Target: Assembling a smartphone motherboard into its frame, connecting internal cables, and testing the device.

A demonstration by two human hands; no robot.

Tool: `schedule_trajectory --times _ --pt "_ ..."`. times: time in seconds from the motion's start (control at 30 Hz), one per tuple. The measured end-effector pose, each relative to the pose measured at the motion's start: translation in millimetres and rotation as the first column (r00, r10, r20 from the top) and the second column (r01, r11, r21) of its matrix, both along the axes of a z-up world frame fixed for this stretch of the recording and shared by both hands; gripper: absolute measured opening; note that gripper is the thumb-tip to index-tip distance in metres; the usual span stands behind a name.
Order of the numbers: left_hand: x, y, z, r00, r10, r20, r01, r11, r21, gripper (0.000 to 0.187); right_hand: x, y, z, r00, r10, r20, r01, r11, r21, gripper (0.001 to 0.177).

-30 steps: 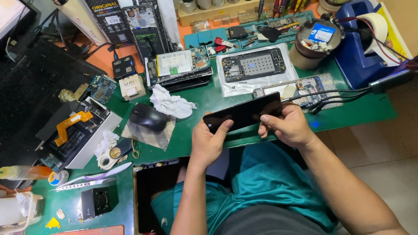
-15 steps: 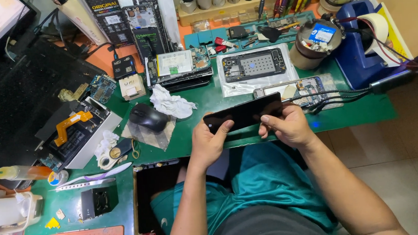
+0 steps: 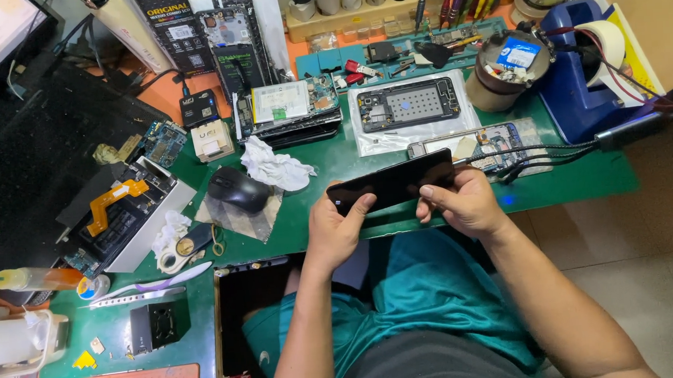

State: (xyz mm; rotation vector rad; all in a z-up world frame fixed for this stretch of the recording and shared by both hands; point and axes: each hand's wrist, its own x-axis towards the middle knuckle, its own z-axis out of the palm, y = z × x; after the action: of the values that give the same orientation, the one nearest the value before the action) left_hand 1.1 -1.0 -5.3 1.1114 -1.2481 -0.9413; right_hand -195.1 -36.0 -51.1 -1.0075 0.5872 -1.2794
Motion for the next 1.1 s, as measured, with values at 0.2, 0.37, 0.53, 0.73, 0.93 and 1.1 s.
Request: schedule_trajectory --times 0.2,0.37,0.53,0.73,0.93,1.1 --pt "0.0 0.6 3.1 1.000 -0.002 0.012 0.002 1.000 -0.009 0.016 -1.0 -0.8 -2.9 1.000 0.002 0.002 -0.002 1.000 0.004 0.007" --pt "-0.5 0.7 4.8 1.000 -0.004 0.012 0.004 1.000 -0.006 0.016 -0.5 0.8 2.0 1.000 0.006 0.012 -0.007 1.000 0.005 0.006" --pt "-0.4 0.9 6.5 1.000 -0.003 0.021 0.003 1.000 -0.005 0.016 -2.1 -1.1 -2.7 1.000 0.012 0.017 -0.012 1.000 0.000 0.007" --pt "-0.3 1.4 6.8 1.000 -0.006 0.028 0.006 1.000 -0.009 0.017 -2.5 -2.1 -4.8 0.999 0.014 0.029 -0.014 1.000 0.004 0.009" --pt "-1.4 1.4 7.2 0.999 -0.006 0.032 0.006 1.000 -0.009 0.017 -2.6 -2.0 -3.5 1.000 0.021 0.023 -0.021 1.000 0.003 0.010" --pt "-1.8 2.2 7.9 1.000 0.000 0.023 0.000 1.000 -0.007 0.016 -1.1 1.5 0.9 1.000 0.013 0.005 -0.013 1.000 0.015 0.010"
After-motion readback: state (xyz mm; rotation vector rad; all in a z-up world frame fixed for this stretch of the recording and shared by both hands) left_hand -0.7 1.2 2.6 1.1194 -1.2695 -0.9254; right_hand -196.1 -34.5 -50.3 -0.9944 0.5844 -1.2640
